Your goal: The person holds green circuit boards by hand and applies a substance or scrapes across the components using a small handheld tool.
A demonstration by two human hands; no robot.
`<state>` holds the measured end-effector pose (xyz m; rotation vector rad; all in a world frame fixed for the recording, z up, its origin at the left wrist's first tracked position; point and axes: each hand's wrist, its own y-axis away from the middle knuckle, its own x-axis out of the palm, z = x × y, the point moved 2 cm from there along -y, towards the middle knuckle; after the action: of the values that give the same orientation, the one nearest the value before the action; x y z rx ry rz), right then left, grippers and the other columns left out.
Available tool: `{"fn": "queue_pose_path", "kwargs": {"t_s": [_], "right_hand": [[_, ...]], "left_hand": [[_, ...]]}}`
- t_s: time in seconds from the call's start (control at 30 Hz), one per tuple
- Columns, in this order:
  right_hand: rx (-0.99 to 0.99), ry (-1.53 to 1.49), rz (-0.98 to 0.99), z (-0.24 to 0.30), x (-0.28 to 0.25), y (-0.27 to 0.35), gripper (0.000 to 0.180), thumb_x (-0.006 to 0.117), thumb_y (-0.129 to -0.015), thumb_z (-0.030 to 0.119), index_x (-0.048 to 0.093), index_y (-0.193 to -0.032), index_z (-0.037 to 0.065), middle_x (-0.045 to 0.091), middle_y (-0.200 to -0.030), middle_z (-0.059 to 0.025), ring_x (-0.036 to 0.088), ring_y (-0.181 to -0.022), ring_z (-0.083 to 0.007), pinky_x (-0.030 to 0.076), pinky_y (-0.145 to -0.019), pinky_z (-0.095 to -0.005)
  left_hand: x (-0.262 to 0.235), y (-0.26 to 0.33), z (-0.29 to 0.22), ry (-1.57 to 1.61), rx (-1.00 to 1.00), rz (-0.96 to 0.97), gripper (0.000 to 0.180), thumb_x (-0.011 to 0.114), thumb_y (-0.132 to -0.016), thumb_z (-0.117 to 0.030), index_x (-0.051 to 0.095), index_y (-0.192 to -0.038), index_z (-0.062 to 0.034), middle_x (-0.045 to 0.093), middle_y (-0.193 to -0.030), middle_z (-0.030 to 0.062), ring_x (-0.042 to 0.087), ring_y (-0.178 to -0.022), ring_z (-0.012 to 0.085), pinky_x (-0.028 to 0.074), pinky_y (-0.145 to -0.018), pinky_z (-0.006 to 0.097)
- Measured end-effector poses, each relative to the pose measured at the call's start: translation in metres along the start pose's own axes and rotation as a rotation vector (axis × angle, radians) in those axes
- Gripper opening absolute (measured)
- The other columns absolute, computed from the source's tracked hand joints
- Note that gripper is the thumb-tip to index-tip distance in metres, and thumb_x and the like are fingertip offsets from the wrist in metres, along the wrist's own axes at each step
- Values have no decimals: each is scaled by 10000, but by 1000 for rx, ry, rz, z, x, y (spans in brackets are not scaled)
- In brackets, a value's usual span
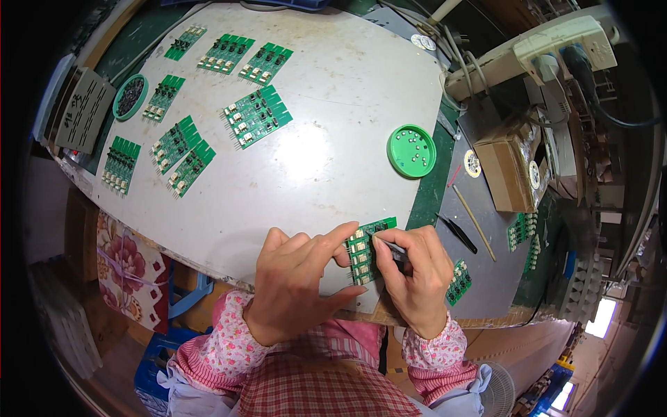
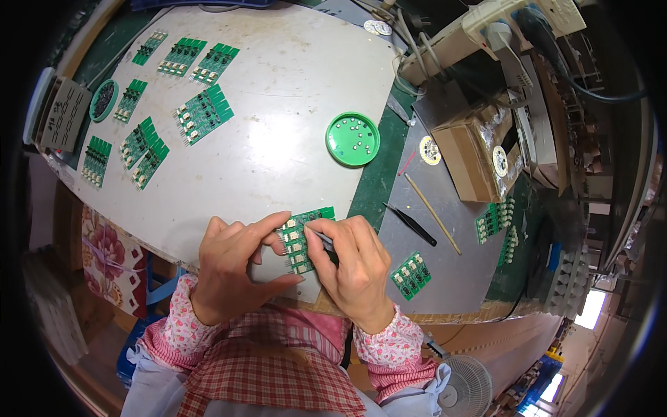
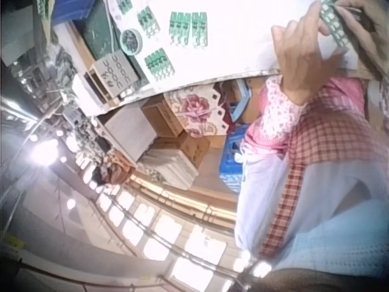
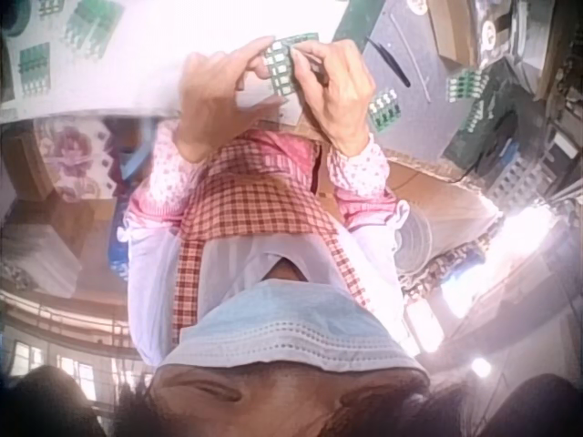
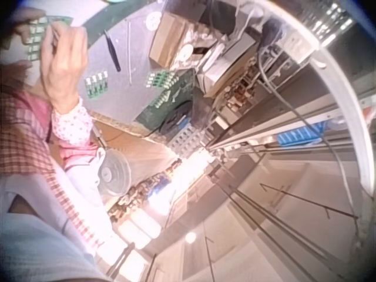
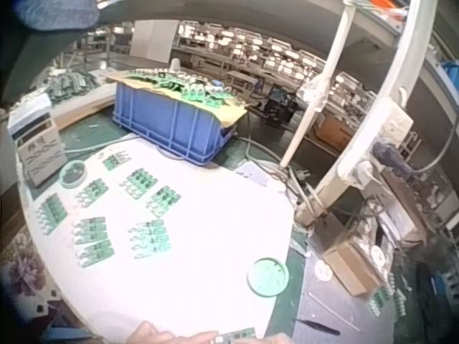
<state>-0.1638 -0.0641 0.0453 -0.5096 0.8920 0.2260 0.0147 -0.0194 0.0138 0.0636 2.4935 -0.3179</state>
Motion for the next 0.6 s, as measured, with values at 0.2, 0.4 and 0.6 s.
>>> {"fn": "queue_pose_path", "kwargs": {"t_s": [0.2,0.4,0.6], "right_hand": [[8,-26,-32,0,-1,0,178,807,-841,-13,740,-1003,19,675,-863,-98,653,-726,-252,509,-617,-364],[23,-39,-37,-2,-2,1,181,810,-835,-22,752,-1002,21,686,-857,-100,648,-717,-245,504,-612,-358],[18,-28,-27,-1,0,1,192,816,-824,-25,746,-997,20,674,-856,-95,650,-722,-247,506,-614,-363]], "left_hand": [[-1,0,0,-5,0,-5,812,939,-668,-281,634,-1397,-97,663,-899,-85,586,-746,134,346,-728,348],[-1,0,-1,-3,2,-10,806,937,-670,-289,636,-1393,-96,664,-896,-86,585,-748,132,352,-721,346],[-1,0,0,-8,4,-11,808,938,-665,-287,636,-1389,-92,666,-900,-84,587,-751,133,353,-723,343]]}}
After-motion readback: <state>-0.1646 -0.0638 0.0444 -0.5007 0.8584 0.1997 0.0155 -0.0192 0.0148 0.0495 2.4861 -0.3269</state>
